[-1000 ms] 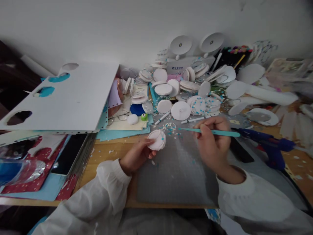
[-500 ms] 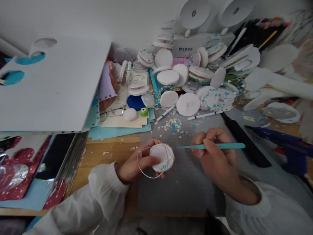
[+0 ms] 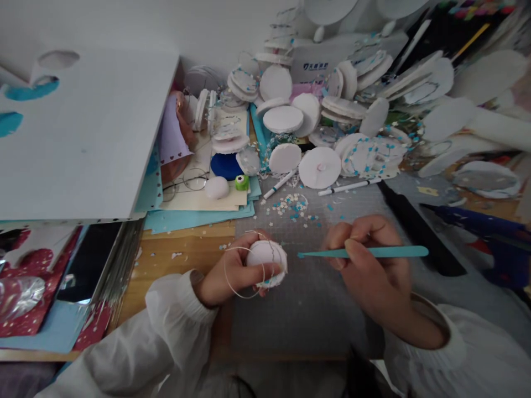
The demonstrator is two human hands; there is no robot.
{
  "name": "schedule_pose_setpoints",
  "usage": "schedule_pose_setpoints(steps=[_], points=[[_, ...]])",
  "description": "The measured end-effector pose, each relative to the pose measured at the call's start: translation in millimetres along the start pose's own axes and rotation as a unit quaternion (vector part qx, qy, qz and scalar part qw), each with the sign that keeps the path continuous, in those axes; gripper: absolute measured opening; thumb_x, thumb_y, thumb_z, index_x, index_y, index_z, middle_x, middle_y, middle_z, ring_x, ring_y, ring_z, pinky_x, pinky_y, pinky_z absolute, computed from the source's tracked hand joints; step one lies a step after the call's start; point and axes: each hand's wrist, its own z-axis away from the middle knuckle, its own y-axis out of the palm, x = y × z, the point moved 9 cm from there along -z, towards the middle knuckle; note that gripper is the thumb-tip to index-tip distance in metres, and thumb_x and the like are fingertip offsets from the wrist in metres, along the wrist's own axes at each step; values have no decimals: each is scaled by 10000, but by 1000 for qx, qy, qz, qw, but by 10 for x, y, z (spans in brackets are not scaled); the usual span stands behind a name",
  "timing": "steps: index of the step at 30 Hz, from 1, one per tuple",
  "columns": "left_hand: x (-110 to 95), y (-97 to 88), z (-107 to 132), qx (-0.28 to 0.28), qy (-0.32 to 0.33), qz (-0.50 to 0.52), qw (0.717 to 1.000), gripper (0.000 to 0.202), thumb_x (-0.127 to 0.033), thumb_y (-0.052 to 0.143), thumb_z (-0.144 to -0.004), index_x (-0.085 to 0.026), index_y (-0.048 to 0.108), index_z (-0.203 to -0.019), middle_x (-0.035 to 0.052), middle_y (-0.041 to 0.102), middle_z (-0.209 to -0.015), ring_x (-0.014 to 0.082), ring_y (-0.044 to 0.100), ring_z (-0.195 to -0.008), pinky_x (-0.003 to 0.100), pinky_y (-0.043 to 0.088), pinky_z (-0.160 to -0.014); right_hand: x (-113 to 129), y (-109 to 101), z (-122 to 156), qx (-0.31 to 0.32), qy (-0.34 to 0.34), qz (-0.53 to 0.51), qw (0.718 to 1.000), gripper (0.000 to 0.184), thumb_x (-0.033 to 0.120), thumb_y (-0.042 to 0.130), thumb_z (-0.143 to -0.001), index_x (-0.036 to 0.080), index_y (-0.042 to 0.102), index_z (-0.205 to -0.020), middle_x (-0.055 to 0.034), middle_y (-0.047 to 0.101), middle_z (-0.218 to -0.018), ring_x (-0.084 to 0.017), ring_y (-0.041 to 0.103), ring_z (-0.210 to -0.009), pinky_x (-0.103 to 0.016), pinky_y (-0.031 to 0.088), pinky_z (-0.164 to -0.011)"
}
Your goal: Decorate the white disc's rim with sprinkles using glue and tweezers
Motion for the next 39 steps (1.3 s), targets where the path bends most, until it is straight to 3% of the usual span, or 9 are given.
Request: schedule_pose_setpoints(steps=[8, 14, 19, 28, 39], points=[[-8, -46, -9, -32, 8, -26, 999, 401, -281, 762, -636, -163, 459, -872, -43, 553, -619, 41, 448, -364, 142, 405, -297, -9, 8, 0, 0, -4, 10, 1000, 82, 199, 503, -871, 238, 437, -842, 36, 494, -662, -100, 416, -530, -273, 333, -486], [-47, 99, 3, 34, -5, -45, 998, 328, -257, 741, -683, -156, 463, -824, -29, 562, -641, 51, 501, -432, 136, 436, -367, 8, 66, 33, 19, -21, 25, 999, 76, 182, 486, -884, 233, 437, -856, 33, 498, -685, -98, 434, -552, -270, 342, -494], [-66, 136, 7, 55, -4, -21, 998, 327, -284, 723, -716, -153, 480, -890, -15, 577, -704, 62, 541, -478, 144, 463, -401, 31, 106, 59, 30, -33, 41, 998, 90, 148, 465, -885, 235, 444, -875, 27, 492, -698, -96, 443, -549, -268, 364, -487], [-48, 138, 16, 61, -14, -7, 998, 328, -298, 722, -718, -147, 484, -887, -8, 580, -700, 62, 540, -461, 145, 447, -395, 103, 170, 85, 56, -67, 66, 994, 79, 173, 468, -882, 249, 450, -889, 28, 495, -670, -108, 447, -538, -270, 373, -489], [-35, 116, 16, 48, -22, -28, 998, 331, -299, 730, -704, -148, 496, -882, -27, 574, -637, 69, 533, -437, 159, 427, -393, 178, 245, 133, 98, -116, 90, 984, 178, 92, 443, -845, 247, 455, -932, 16, 479, -694, -118, 467, -573, -276, 366, -489]])
